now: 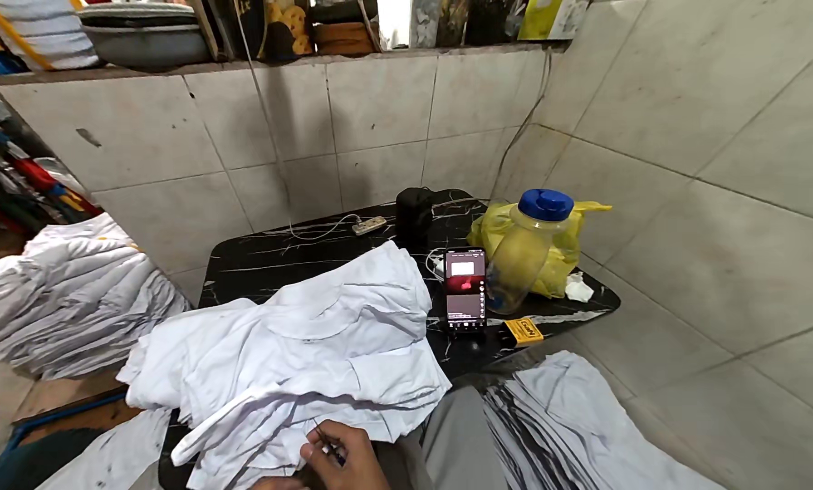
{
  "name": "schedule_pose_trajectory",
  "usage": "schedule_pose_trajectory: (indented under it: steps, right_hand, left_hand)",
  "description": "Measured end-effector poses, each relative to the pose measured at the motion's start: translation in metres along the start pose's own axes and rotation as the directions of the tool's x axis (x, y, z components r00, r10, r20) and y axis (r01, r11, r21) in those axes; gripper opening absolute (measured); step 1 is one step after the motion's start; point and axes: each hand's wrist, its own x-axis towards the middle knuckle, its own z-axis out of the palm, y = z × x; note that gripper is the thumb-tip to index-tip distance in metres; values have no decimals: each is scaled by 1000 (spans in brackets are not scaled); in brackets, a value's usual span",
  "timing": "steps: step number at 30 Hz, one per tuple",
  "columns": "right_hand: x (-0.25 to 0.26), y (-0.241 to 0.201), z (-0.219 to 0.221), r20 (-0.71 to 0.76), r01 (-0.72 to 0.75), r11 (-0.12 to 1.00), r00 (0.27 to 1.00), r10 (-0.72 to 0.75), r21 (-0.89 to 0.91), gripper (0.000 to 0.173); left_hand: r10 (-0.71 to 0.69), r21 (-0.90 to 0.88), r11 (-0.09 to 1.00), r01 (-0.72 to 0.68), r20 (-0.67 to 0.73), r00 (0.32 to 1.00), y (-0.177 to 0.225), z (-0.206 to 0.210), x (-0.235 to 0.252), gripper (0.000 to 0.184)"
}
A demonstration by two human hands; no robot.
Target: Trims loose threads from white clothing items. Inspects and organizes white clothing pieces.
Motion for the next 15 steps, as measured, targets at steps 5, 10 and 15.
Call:
schedule_pose_trajectory:
  steps: [5,10,15]
  right_hand:
    - [-1,0,6,30,44,997,999,-42,-64,24]
    - [-6,-4,9,25,95,964,995,-92,-249,22]
    - [-5,-1,7,16,143,969,990,-143,-201,22]
  left_hand:
    - [-90,13,996,93,-150,985,-6,6,2,32]
    - [-38,159,985,68,-184,982,-5,19,0,17]
    - [30,151,989,4,-220,975,-2,13,-3,17]
